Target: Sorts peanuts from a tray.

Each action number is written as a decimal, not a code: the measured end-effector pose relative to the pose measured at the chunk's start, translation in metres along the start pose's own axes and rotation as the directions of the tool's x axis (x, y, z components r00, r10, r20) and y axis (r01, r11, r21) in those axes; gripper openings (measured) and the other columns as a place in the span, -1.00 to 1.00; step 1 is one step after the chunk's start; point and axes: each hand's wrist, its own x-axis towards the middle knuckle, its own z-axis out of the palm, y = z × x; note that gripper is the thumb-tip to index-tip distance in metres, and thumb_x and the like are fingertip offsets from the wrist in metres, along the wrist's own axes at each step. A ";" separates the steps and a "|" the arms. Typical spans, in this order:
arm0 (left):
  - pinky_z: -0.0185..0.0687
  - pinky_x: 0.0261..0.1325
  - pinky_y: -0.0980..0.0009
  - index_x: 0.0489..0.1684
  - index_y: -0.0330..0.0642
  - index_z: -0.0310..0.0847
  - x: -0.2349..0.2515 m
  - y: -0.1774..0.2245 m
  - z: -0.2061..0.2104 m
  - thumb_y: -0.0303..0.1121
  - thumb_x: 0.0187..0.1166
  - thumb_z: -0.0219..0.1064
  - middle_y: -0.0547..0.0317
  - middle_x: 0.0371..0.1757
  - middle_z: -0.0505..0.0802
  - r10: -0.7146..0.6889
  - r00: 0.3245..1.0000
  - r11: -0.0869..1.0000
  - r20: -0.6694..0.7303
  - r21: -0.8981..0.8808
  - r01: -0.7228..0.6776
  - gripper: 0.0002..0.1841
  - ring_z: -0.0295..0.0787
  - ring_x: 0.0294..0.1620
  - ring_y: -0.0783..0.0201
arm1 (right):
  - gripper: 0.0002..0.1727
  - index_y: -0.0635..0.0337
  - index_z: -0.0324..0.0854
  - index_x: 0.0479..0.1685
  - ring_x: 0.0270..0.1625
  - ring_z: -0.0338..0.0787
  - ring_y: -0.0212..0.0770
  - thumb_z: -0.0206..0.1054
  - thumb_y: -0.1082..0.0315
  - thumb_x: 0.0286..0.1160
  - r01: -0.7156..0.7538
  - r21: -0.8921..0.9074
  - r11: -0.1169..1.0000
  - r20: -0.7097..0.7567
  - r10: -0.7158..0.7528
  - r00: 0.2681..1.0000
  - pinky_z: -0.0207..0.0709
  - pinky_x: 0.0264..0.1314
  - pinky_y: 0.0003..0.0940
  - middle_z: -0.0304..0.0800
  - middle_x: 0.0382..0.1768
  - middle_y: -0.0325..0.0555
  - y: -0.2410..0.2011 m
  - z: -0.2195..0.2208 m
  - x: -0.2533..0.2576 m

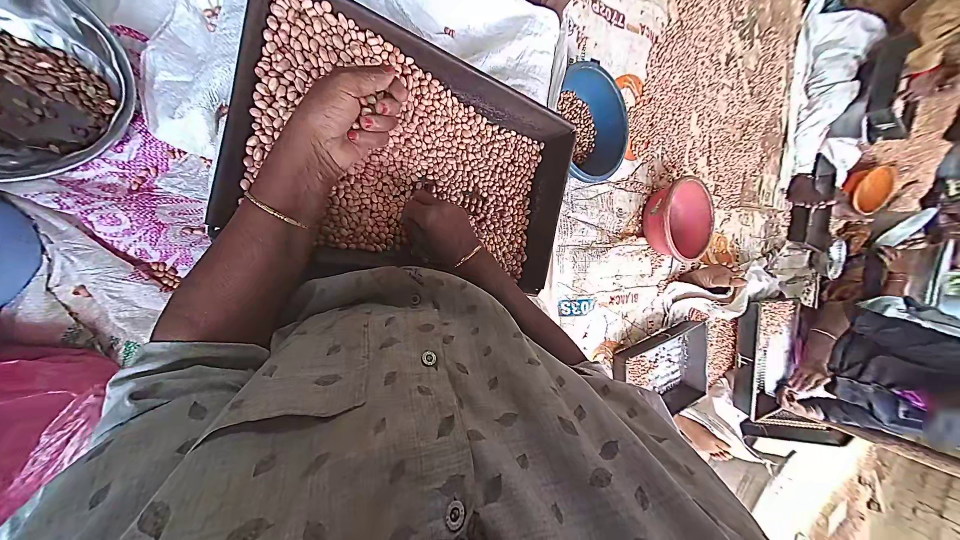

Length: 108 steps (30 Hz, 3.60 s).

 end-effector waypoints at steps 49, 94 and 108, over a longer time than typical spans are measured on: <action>0.02 -0.78 0.73 -0.28 -0.03 0.56 0.000 0.009 -0.010 -0.18 0.92 -0.20 0.45 -0.60 0.51 0.102 0.979 0.985 -0.176 -0.122 -0.124 -0.58 0.19 -0.79 0.61 | -0.76 0.29 0.82 0.06 -0.09 0.87 0.05 0.35 0.50 0.49 0.049 0.178 0.983 -0.372 0.021 0.928 0.77 -0.05 -0.07 0.83 0.00 0.17 0.017 -0.015 0.074; 0.07 -0.77 0.73 -0.17 -0.11 0.61 -0.001 0.009 -0.011 -0.24 0.91 -0.18 0.40 -0.54 0.59 0.130 0.976 0.982 -0.172 -0.111 -0.150 -0.60 0.25 -0.78 0.59 | -0.82 0.34 0.80 -0.04 -0.04 0.89 0.11 0.34 0.53 0.50 0.297 0.162 0.941 -0.272 -0.246 0.930 0.78 -0.04 -0.04 0.82 0.01 0.22 -0.015 0.014 0.062; 0.02 -0.79 0.74 -0.28 -0.03 0.56 0.000 0.008 -0.013 -0.26 0.91 -0.17 0.49 -0.67 0.42 0.141 0.984 0.980 -0.105 -0.127 -0.154 -0.61 0.16 -0.82 0.62 | -0.71 0.26 0.57 -0.06 -0.39 0.83 -0.29 -0.04 0.31 0.87 0.334 0.881 0.335 -0.473 0.611 0.635 0.79 -0.30 -0.37 0.83 -0.32 -0.16 0.066 -0.092 0.041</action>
